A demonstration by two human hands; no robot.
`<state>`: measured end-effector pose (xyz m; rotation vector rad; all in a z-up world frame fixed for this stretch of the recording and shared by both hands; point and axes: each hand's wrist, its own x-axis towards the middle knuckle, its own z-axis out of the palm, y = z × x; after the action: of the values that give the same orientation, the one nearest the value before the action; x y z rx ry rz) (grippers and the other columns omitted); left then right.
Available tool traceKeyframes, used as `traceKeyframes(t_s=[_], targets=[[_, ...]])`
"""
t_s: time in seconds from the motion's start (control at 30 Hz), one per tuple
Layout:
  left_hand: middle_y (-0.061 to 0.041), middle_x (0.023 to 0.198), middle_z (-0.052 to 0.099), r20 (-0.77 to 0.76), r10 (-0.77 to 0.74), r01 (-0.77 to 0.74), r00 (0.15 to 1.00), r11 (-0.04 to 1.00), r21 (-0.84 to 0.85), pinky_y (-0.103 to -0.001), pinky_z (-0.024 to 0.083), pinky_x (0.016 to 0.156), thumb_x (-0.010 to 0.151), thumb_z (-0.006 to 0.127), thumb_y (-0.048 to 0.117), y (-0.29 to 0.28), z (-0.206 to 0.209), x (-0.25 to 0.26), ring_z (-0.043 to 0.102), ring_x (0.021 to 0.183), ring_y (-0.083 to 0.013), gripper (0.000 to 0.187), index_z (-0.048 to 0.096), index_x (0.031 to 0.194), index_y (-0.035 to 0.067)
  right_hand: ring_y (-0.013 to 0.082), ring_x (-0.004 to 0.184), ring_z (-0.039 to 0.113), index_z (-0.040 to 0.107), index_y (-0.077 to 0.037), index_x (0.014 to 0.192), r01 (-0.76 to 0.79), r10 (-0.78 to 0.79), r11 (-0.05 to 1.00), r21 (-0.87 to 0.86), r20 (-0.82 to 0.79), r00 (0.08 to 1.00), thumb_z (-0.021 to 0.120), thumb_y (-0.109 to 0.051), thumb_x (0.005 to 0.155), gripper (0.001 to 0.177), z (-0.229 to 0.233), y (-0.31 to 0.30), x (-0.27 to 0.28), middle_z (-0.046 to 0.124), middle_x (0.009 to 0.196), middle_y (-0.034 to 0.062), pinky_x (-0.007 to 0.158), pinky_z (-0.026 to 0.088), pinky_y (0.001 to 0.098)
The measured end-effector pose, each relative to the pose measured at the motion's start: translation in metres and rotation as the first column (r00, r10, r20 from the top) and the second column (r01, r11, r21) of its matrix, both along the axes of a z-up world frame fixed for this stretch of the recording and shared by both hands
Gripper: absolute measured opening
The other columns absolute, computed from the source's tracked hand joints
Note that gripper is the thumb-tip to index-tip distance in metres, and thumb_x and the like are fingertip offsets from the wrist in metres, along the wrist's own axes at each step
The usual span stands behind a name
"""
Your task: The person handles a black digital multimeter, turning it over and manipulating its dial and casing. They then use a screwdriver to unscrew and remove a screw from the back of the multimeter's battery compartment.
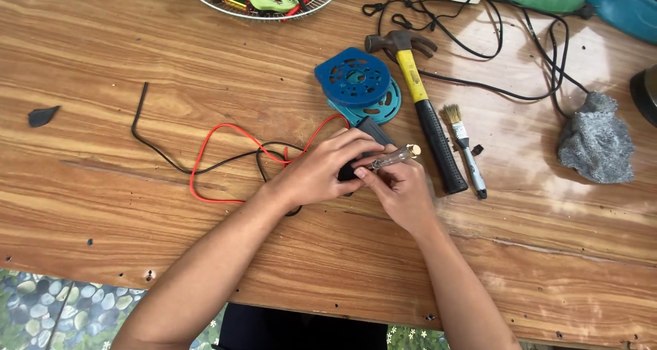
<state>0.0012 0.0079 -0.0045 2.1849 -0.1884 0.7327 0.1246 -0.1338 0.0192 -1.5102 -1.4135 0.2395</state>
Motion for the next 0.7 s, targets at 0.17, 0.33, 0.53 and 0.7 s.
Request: traceKeyframes(t_s=[0.17, 0.33, 0.53, 0.7], targets=[[-0.009, 0.121, 0.064, -0.001, 0.022, -0.022, 1.0, 0.999, -0.041, -0.045, 0.055, 0.089, 0.074, 0.082, 0.004, 0.0, -0.004, 0.002, 0.065, 0.097, -0.0307, 0.06, 0.061, 0.13, 0.011, 0.0154, 0.057, 0.054, 0.081, -0.005, 0.095, -0.045, 0.045, 0.999, -0.004, -0.031, 0.999, 0.075, -0.005, 0.092, 0.007, -0.005, -0.002, -0.001, 0.062, 0.067, 0.011, 0.054, 0.048, 0.0279], [-0.018, 0.124, 0.063, 0.074, -0.034, 0.042, 0.997, 0.992, -0.117, -0.053, 0.053, 0.095, 0.072, 0.089, 0.043, -0.003, 0.014, -0.008, 0.064, 0.104, -0.0416, 0.076, 0.06, 0.133, 0.008, 0.0134, 0.054, 0.052, 0.079, -0.003, 0.101, -0.058, 0.05, 0.996, -0.066, -0.118, 0.992, 0.073, -0.004, 0.093, 0.01, -0.016, -0.005, 0.006, 0.059, 0.061, 0.0103, 0.048, 0.047, 0.0289], [-0.005, 0.126, 0.066, 0.178, 0.1, -0.067, 0.979, 0.981, -0.184, -0.041, 0.052, 0.096, 0.094, 0.075, 0.038, -0.008, -0.002, 0.0, 0.066, 0.109, -0.0282, 0.038, 0.07, 0.126, 0.018, 0.0153, 0.05, 0.059, 0.077, -0.005, 0.097, -0.005, -0.003, 0.997, -0.076, -0.106, 0.994, 0.074, -0.011, 0.093, 0.008, -0.024, -0.008, 0.009, 0.054, 0.051, 0.0079, 0.046, 0.047, 0.0272], [-0.004, 0.106, 0.072, 0.274, 0.198, -0.129, 0.941, 0.96, -0.25, -0.039, 0.056, 0.083, 0.097, 0.074, 0.016, -0.015, 0.002, 0.002, 0.068, 0.09, -0.0261, 0.022, 0.073, 0.119, 0.014, 0.0134, 0.044, 0.049, 0.072, -0.005, 0.08, 0.022, -0.027, 0.997, -0.073, -0.07, 0.997, 0.074, -0.011, 0.095, 0.017, -0.042, -0.006, 0.023, 0.053, 0.047, 0.0059, 0.044, 0.043, 0.0239]])
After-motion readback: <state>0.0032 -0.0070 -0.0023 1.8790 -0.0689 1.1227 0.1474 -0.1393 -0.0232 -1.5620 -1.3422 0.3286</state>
